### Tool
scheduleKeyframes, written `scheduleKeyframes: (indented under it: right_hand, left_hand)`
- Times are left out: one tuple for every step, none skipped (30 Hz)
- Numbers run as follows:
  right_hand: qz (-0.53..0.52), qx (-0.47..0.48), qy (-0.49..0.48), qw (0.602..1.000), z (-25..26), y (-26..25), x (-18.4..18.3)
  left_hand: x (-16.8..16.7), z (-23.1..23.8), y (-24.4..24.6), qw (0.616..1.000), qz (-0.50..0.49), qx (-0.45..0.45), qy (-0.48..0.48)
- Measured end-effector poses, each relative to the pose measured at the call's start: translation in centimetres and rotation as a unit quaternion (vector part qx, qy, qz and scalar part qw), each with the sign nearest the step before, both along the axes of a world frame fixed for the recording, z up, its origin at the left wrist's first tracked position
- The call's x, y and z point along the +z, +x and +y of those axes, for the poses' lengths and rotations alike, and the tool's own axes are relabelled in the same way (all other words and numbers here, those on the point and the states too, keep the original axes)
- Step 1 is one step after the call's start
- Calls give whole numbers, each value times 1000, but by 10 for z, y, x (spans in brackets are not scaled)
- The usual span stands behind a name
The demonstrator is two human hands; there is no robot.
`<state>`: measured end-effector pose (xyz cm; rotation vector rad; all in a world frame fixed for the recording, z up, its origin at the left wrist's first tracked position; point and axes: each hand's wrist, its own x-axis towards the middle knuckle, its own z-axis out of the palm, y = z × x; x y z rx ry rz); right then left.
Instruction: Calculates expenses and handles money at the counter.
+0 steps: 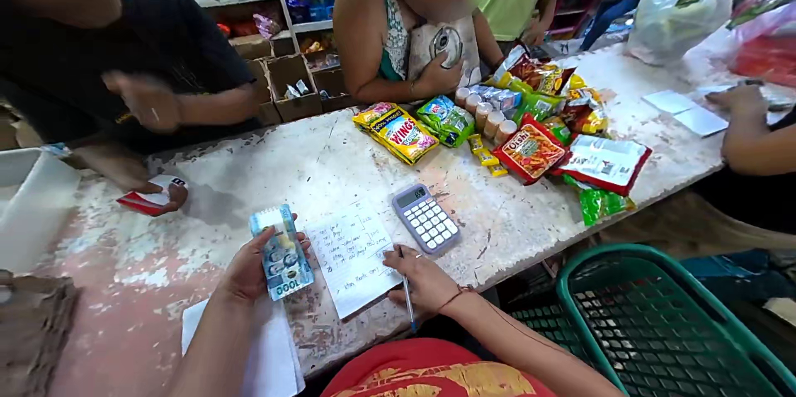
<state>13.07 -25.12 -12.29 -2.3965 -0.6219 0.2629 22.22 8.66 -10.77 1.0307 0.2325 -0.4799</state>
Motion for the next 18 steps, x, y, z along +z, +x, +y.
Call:
scheduleKeyframes:
  right_hand:
    - [8, 14, -5, 1000, 4, 3, 3]
    - [11, 25, -1, 1000, 7, 6, 5]
    - [13, 31, 11, 999, 10, 10, 8]
    - [16, 29, 26, 999, 12, 14, 12]
    - [20, 17, 47, 999, 16, 19, 16]
    - [21, -2, 69, 997, 20, 25, 17]
    - [20, -22, 81, 996, 23, 33, 18]
    - [20, -37, 81, 996, 27, 40, 17]
    - [30, -44, 83, 995, 29, 47, 17]
    - [44, -50, 101, 993, 32, 52, 16]
    - [59, -59, 148, 986, 36, 56, 15]
    - [76, -76, 216, 970, 42, 60, 15]
    - [105, -105, 296, 943, 49, 64, 20]
    - [124, -141, 373, 909, 57, 72, 26]
    - [132, -171, 427, 878, 63, 83, 32]
    - [127, -191, 459, 858, 67, 96, 37]
    - [113, -206, 477, 847, 72, 108, 40]
    - [98, -219, 484, 842, 78, 121, 44]
  left_hand:
    - [11, -4, 1, 1000, 17, 12, 23]
    - [23, -11, 2, 998, 34, 30, 41]
    - [35, -19, 3, 997, 42, 45, 50]
    - [44, -26, 7, 997, 38, 52, 52]
    - [51, -31, 11, 997, 23, 48, 53]
    - [56, -35, 16, 998, 3, 36, 54]
    - [56, -38, 23, 998, -18, 20, 54]
    - [52, -40, 32, 998, -34, 9, 48]
    - [45, -42, 40, 998, -47, 5, 34]
    - [35, -45, 47, 998, -58, 12, 16]
    - [24, -48, 52, 998, -66, 23, -4]
    - [12, -52, 56, 996, -73, 38, -23]
    - [2, -58, 58, 994, -78, 64, -32]
    - [-4, -63, 60, 992, -83, 91, -27]
    - [-5, -69, 61, 990, -85, 115, -14]
    - [-2, -73, 62, 987, -87, 137, 0]
    - [0, -75, 62, 984, -91, 151, 12]
    - [2, -76, 63, 982, -95, 163, 23]
